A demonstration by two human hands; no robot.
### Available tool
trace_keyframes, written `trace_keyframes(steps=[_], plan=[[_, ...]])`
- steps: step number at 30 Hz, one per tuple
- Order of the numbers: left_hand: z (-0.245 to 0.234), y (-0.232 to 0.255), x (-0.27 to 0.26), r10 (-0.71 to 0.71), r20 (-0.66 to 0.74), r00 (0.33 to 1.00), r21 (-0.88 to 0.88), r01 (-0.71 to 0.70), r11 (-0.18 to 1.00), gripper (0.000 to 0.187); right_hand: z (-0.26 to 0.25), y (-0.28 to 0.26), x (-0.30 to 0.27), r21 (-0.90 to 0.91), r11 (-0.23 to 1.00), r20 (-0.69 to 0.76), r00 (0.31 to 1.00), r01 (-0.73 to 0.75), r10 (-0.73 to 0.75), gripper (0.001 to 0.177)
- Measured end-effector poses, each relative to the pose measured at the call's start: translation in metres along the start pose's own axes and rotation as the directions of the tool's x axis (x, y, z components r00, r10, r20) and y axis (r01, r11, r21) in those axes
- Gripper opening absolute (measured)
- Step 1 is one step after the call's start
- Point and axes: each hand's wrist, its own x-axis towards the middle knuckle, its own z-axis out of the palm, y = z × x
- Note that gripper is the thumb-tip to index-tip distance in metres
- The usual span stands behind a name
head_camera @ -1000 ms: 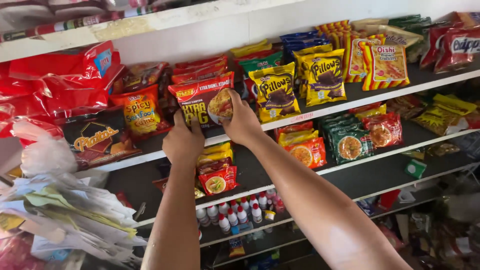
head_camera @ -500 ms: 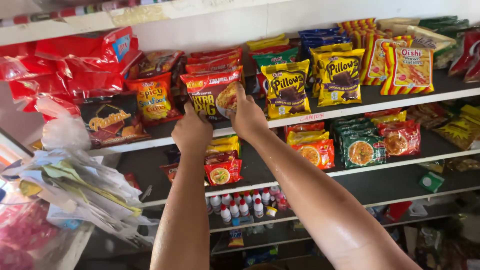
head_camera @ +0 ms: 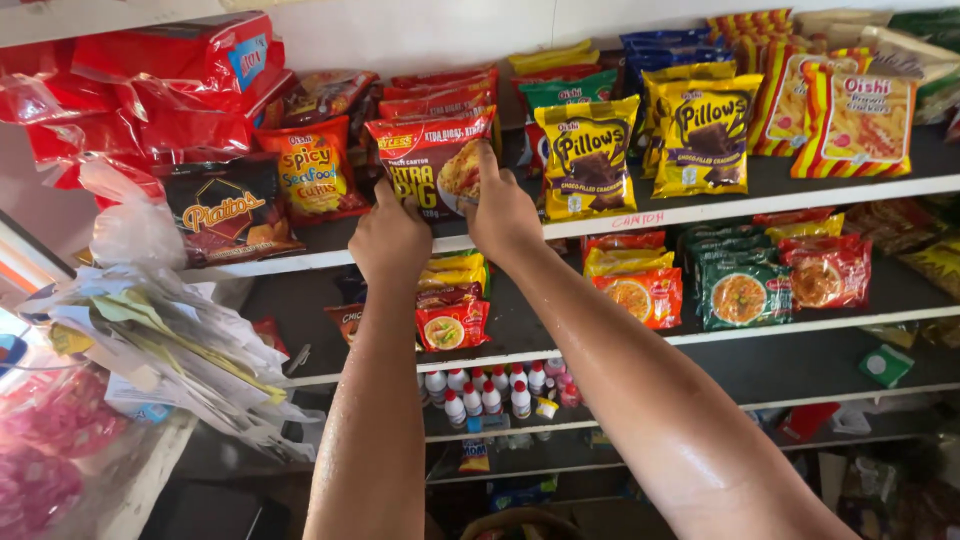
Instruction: The person arranges various snack packages on a store shelf, picking up items like Platiños, Chicharrón, and Extra Big from a cardboard basket and placing them in rows. The person repeatedly adjusts the position of the packages to align them neatly on the shelf.
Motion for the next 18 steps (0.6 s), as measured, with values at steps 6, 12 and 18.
trace_keyframes(steps=[6, 12, 18], plan=[[-0.008, 0.004, 0.001, 0.007, 0.043, 0.999, -0.066, -0.004, 0.998, 0.037, 0.001, -0.003, 0.0, -0.012, 0.999, -0.001, 0.999, -0.042, 0.042, 0.089], [-0.007, 0.001, 0.001, 0.036, -0.023, 0.999, -0.131, -0.039, 0.991, 0.039, 0.004, -0.001, -0.001, -0.021, 1.0, -0.03, 0.999, -0.014, 0.013, 0.089], [0.002, -0.002, -0.004, 0.038, -0.061, 0.997, -0.135, -0.046, 0.99, 0.034, 0.01, 0.004, 0.0, -0.018, 0.999, -0.098, 0.994, 0.041, -0.043, 0.089]])
